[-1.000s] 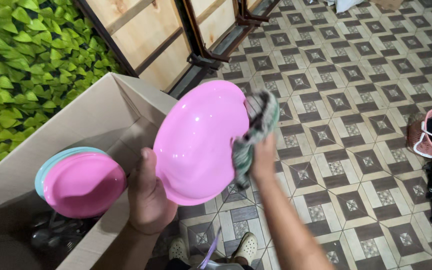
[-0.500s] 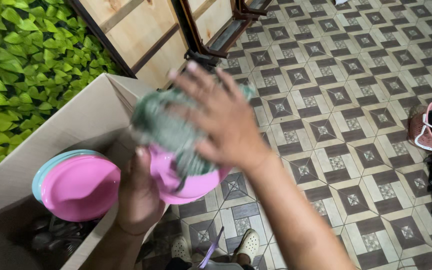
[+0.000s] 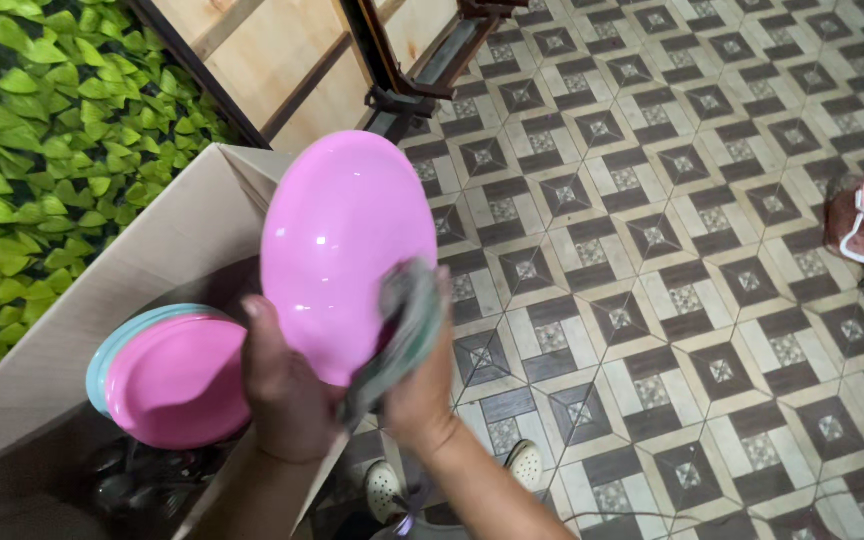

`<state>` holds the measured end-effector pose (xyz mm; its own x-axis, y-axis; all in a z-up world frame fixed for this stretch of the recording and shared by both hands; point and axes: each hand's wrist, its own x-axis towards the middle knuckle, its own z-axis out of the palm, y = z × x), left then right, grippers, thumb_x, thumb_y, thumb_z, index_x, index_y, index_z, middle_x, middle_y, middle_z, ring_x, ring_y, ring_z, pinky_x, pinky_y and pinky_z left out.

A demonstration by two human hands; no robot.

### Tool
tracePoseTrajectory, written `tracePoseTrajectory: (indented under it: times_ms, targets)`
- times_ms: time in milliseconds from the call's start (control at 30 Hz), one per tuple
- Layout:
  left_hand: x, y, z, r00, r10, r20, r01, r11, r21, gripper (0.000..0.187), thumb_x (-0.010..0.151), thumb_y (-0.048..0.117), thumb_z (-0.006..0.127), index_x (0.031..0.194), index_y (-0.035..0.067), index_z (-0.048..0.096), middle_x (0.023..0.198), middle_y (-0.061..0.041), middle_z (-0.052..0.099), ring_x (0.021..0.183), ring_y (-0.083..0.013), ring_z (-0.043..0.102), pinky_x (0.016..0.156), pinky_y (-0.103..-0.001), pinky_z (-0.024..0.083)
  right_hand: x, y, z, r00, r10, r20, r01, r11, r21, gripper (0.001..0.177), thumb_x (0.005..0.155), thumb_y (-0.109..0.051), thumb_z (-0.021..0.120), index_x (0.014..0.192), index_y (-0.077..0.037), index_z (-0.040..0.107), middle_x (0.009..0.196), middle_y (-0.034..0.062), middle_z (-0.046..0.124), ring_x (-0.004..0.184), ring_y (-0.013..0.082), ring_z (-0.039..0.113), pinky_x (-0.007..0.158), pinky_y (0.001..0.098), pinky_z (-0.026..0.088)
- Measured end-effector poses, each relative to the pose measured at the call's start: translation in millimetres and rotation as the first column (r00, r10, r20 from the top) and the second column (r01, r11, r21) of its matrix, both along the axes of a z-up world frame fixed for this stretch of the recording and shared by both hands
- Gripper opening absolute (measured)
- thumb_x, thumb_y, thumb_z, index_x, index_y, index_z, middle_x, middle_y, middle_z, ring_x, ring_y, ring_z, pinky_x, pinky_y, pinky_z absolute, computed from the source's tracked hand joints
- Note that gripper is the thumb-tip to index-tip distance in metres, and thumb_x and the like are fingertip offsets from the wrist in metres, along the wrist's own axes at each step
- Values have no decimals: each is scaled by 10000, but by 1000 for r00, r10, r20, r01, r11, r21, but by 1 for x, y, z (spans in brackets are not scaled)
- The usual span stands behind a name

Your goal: The person wipes the inside and outside of a white bowl and several pink bowls with a green and white checkered cloth. The person places the cleaned bowls into a cardboard box.

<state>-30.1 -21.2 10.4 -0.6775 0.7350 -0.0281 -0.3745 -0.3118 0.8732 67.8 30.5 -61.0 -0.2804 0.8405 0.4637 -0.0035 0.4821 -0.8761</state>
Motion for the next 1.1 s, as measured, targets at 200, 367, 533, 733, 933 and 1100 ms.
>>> tracePoseTrajectory:
  times_ms: [200,367,533,733,933,1100]
  targets:
    - [-42,-16,13,935,-201,293,188,980,72,663,1058,517,340,1507,36,416,1386,-117,589,1212,-243,613,1058,-425,478,15,18,26,892,-268,364,-159,567,808,310,1010,-336,641,1318,-327,603,1487,102,536,1401,331,494,1198,479,378]
    - [-84,-44,3,926,-82,-368,10,981,-192,418,1039,280,611,1431,148,548,1261,-176,693,1014,-257,687,882,-424,569,33,62,32,982,54,183,-146,831,537,378,833,-107,717,1199,-59,641,1169,169,683,1037,333,723,885,343,590]
    - [-94,-61,-15,496,-160,-854,-132,957,-256,472,912,116,710,1375,75,625,1267,-182,617,1114,-232,602,911,-331,542,55,104,42,836,540,102,-508,830,-228,338,840,-104,747,1170,-50,701,1063,136,761,947,298,726,858,344,599]
    - [-29,-39,-31,595,-273,-756,-32,932,-362,331,973,45,657,1299,95,690,1113,-96,802,880,-142,721,774,-289,600,42,114,83,671,355,651,-606,768,206,431,678,-125,817,1097,-76,729,1062,108,761,898,282,742,791,379,579]
    - [-2,-14,15,532,-187,-826,-245,900,-361,325,849,-9,703,1170,43,719,1024,-124,801,917,-167,796,762,-297,604,35,139,129,706,326,629,-675,581,456,409,663,-61,789,1070,-77,745,980,85,734,855,275,729,713,393,582]
    - [34,-13,23,373,93,-923,-465,880,-99,192,897,7,726,1085,25,760,1059,-124,788,906,-169,774,775,-298,601,42,171,104,749,550,370,-661,574,483,330,702,-55,782,1009,-24,665,1090,124,722,997,282,734,854,368,602]
